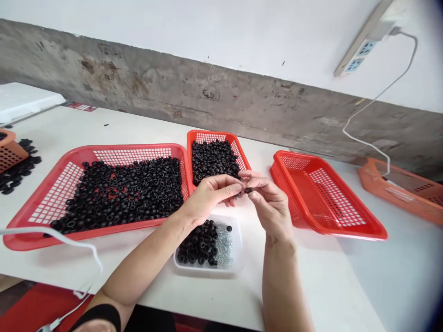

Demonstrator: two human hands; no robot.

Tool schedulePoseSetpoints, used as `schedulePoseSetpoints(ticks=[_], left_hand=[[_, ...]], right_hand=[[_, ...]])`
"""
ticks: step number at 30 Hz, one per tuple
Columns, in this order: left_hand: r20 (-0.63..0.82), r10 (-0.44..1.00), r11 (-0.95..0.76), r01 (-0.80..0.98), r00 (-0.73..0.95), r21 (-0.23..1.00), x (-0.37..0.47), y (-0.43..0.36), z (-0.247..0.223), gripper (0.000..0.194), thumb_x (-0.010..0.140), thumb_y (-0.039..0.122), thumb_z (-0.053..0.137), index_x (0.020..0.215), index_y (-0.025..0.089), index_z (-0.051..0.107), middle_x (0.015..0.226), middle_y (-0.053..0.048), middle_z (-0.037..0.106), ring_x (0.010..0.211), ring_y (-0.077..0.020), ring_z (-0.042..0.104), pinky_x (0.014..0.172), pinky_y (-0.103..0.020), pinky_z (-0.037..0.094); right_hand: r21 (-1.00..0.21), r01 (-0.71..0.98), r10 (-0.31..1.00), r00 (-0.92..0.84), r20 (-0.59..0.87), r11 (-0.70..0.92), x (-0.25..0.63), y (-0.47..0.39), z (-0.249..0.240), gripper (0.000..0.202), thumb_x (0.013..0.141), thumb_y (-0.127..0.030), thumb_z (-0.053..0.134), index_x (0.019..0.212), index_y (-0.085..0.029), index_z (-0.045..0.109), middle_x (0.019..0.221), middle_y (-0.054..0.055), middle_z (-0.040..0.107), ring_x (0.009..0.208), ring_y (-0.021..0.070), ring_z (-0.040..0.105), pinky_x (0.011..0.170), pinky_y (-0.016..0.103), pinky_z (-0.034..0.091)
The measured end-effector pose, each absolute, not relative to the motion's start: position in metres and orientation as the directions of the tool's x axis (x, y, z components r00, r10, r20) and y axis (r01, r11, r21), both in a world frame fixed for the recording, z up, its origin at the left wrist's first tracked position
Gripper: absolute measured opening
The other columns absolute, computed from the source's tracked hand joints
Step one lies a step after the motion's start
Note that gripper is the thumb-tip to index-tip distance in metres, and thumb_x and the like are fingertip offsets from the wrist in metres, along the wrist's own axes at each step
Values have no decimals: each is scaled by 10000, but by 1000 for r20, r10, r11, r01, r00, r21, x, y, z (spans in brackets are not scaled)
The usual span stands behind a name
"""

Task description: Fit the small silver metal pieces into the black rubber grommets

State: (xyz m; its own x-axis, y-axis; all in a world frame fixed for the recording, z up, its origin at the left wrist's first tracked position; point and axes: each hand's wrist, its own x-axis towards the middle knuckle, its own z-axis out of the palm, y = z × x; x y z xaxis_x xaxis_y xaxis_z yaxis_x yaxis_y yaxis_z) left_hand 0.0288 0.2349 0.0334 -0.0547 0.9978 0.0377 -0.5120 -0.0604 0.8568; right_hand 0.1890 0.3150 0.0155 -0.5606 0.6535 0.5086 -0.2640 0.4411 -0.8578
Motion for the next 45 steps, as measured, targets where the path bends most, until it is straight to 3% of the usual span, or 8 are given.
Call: schedulePoseSetpoints(ticks=[5, 17, 24, 28, 33, 36, 40, 45], left_hand=[[37, 998, -53, -506, -43, 861, 36, 235, 31, 250, 743, 373, 848, 820, 152, 761, 704, -2, 641, 609, -86, 523, 623, -248, 427], [128, 986, -159, -354, -109, 922, 39, 234, 33, 287, 835, 425, 766, 843, 144, 706, 643, 19, 556, 599, -89, 479, 591, -236, 392], [149, 981, -182, -327, -125, 927, 41, 236, 28, 259, 832, 384, 774, 921, 146, 723, 676, 6, 587, 620, -101, 511, 603, -244, 426], [155, 980, -187, -317, -123, 930, 39, 237, 26, 247, 832, 367, 778, 934, 148, 728, 682, 10, 587, 624, -94, 514, 611, -234, 436], [159, 976, -200, -310, -152, 929, 37, 241, 24, 237, 818, 355, 790, 915, 147, 732, 720, 12, 595, 610, -79, 509, 591, -215, 448], [188, 963, -234, -248, -194, 940, 37, 241, 22, 202, 830, 321, 780, 936, 151, 753, 777, 2, 600, 640, -81, 539, 611, -215, 470], [228, 951, -271, -207, -211, 940, 37, 241, 20, 185, 859, 311, 749, 976, 173, 789, 838, -21, 615, 730, -112, 612, 701, -244, 525], [139, 976, -197, -397, -170, 896, 36, 244, 18, 208, 780, 262, 828, 970, 184, 792, 837, -23, 709, 726, -119, 670, 719, -244, 552]], right_hand=[[-851, -181, 661, -559, 502, 493, 187, 314, 19, 113, 954, -329, 626, 990, -241, 687, 1138, 70, 678, 1293, 232, 554, 1016, 431, 530], [-812, -34, 660, -562, 498, 583, 193, 310, 24, 118, 967, -268, 622, 1045, -233, 703, 1236, 74, 651, 1249, 205, 582, 995, 389, 526], [-764, 5, 648, -532, 545, 646, 194, 309, 29, 115, 972, -233, 605, 1043, -226, 696, 1212, 72, 666, 1201, 203, 610, 965, 385, 527], [-659, 107, 598, -547, 587, 745, 197, 305, 35, 175, 987, -185, 570, 1105, -231, 692, 1227, 67, 667, 1170, 183, 630, 950, 363, 546], [-408, 239, 470, -536, 701, 881, 197, 301, 36, 217, 987, -148, 561, 1150, -222, 683, 1205, 70, 688, 1155, 193, 647, 971, 390, 543], [-359, 279, 454, -519, 724, 891, 195, 299, 35, 184, 972, -147, 577, 1116, -200, 679, 1126, 67, 709, 1030, 184, 682, 885, 362, 557], [-430, 319, 535, -452, 714, 845, 195, 296, 38, 115, 951, -167, 601, 1040, -183, 673, 944, 33, 698, 694, 117, 616, 711, 307, 533], [-455, 329, 561, -465, 684, 827, 197, 294, 40, 114, 962, -177, 581, 1045, -186, 658, 887, 14, 675, 683, 111, 588, 694, 291, 505]])
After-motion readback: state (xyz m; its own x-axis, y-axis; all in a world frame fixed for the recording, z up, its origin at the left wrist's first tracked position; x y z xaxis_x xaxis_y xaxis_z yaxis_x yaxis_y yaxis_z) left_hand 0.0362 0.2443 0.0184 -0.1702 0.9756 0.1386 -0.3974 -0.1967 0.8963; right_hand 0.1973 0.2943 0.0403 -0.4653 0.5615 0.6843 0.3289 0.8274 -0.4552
